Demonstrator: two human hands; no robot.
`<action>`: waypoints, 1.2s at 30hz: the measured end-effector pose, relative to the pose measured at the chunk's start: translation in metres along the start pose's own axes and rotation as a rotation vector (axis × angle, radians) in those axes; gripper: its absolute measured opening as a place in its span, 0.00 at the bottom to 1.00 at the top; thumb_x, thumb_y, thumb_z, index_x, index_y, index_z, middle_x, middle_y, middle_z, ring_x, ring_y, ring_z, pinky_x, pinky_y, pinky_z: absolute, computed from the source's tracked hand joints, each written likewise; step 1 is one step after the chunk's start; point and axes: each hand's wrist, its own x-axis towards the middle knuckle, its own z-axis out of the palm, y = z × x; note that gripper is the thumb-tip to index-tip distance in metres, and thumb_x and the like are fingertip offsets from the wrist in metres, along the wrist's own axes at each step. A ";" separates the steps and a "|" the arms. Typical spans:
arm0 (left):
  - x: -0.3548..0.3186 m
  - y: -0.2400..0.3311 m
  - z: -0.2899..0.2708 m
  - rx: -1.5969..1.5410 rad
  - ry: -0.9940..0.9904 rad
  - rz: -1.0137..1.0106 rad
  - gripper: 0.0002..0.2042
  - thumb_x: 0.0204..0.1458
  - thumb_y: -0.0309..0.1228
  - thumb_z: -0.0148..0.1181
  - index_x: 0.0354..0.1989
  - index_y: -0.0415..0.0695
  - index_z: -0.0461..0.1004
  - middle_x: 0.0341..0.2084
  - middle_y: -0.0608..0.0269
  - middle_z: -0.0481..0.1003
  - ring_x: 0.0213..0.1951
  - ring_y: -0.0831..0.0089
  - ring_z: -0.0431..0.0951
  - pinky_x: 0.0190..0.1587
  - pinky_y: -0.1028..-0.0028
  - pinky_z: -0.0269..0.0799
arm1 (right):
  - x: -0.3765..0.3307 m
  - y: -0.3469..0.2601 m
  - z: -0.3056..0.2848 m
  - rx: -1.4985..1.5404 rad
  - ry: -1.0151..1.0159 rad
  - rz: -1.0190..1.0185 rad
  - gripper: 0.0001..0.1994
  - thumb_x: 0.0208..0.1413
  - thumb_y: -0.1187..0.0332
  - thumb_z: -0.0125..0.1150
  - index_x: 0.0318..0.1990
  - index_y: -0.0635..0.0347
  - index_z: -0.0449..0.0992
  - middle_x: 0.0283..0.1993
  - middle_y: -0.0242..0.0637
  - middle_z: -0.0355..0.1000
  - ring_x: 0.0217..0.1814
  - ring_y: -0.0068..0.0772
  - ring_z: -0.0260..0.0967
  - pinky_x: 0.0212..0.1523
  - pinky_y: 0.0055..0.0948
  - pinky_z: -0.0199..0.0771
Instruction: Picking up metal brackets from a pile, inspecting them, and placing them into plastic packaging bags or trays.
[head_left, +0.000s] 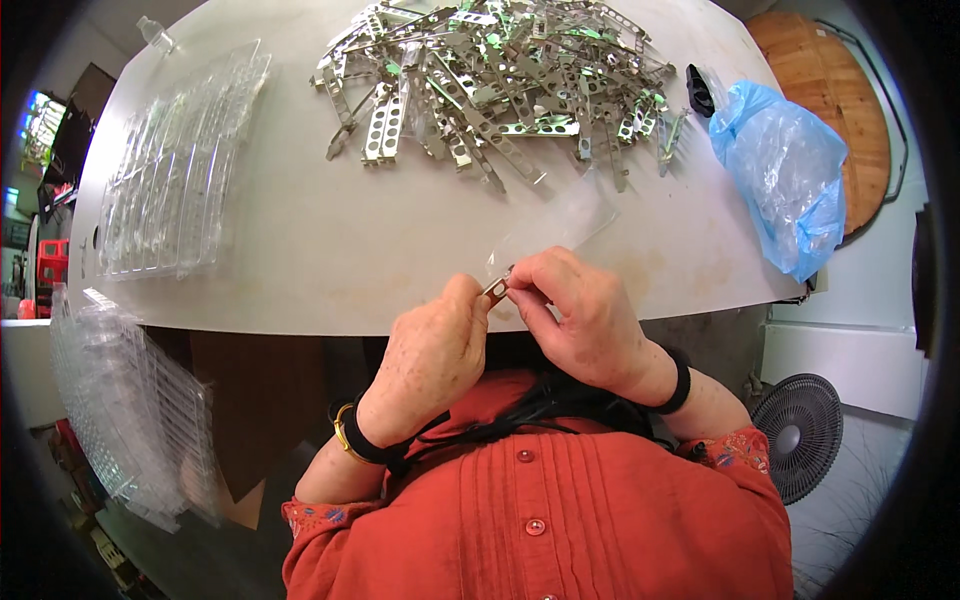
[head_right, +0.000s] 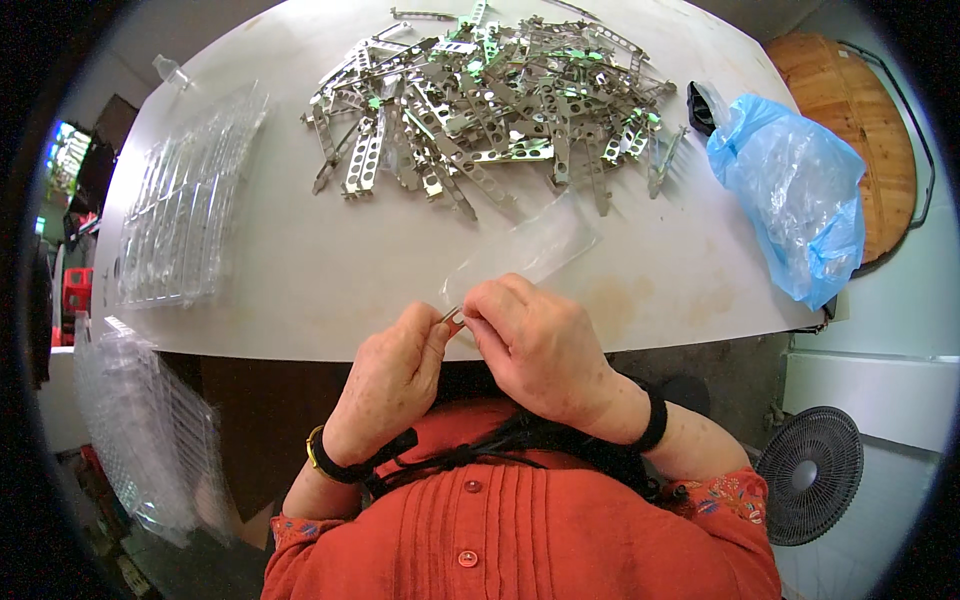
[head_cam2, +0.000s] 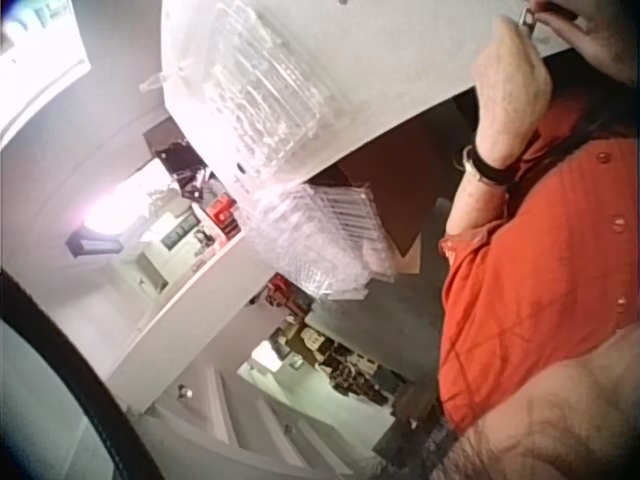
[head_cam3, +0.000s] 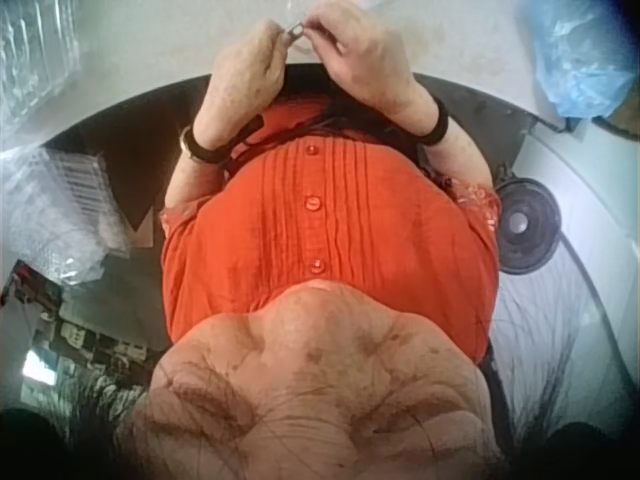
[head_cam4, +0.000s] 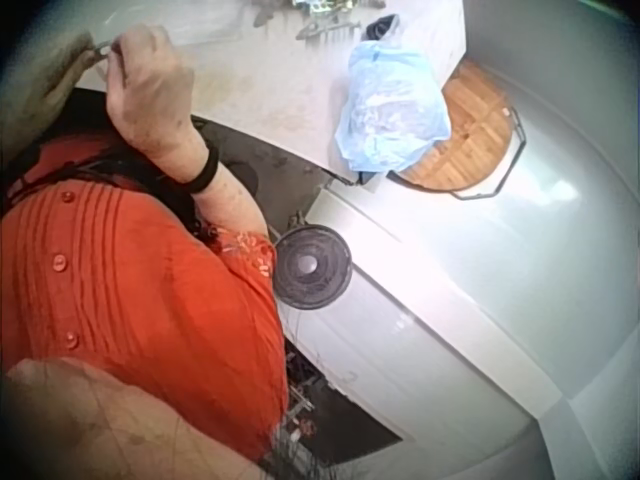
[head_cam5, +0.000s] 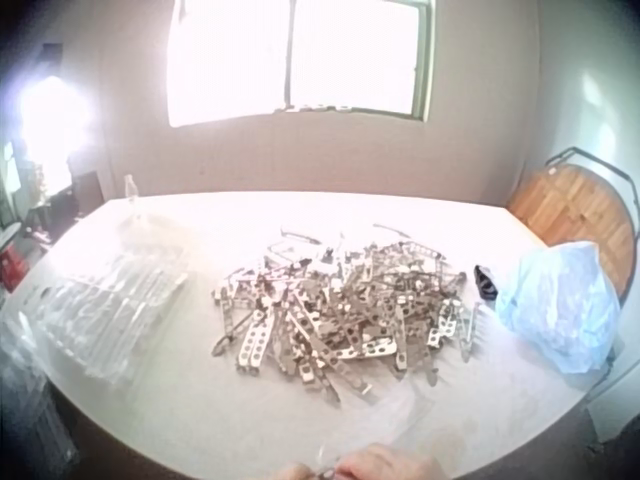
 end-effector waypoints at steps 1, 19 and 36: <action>0.000 0.000 0.000 -0.003 0.008 0.008 0.09 0.66 0.30 0.50 0.44 0.35 0.68 0.24 0.42 0.74 0.30 0.41 0.76 0.32 0.55 0.69 | 0.000 0.000 0.000 -0.004 0.004 -0.008 0.07 0.54 0.77 0.63 0.39 0.58 0.73 0.36 0.39 0.73 0.35 0.48 0.74 0.33 0.40 0.74; -0.006 0.016 -0.001 0.137 0.084 -0.039 0.16 0.63 0.27 0.51 0.57 0.36 0.61 0.18 0.47 0.73 0.25 0.42 0.77 0.27 0.52 0.69 | 0.000 0.000 0.000 -0.038 0.000 0.014 0.07 0.54 0.77 0.61 0.40 0.59 0.72 0.36 0.41 0.71 0.34 0.49 0.73 0.32 0.40 0.74; -0.001 0.012 0.000 0.196 0.056 0.068 0.29 0.60 0.25 0.53 0.69 0.35 0.52 0.17 0.52 0.75 0.21 0.49 0.77 0.25 0.55 0.69 | 0.000 -0.011 -0.002 0.057 -0.105 -0.102 0.09 0.51 0.79 0.62 0.40 0.60 0.73 0.37 0.42 0.72 0.37 0.50 0.73 0.35 0.41 0.73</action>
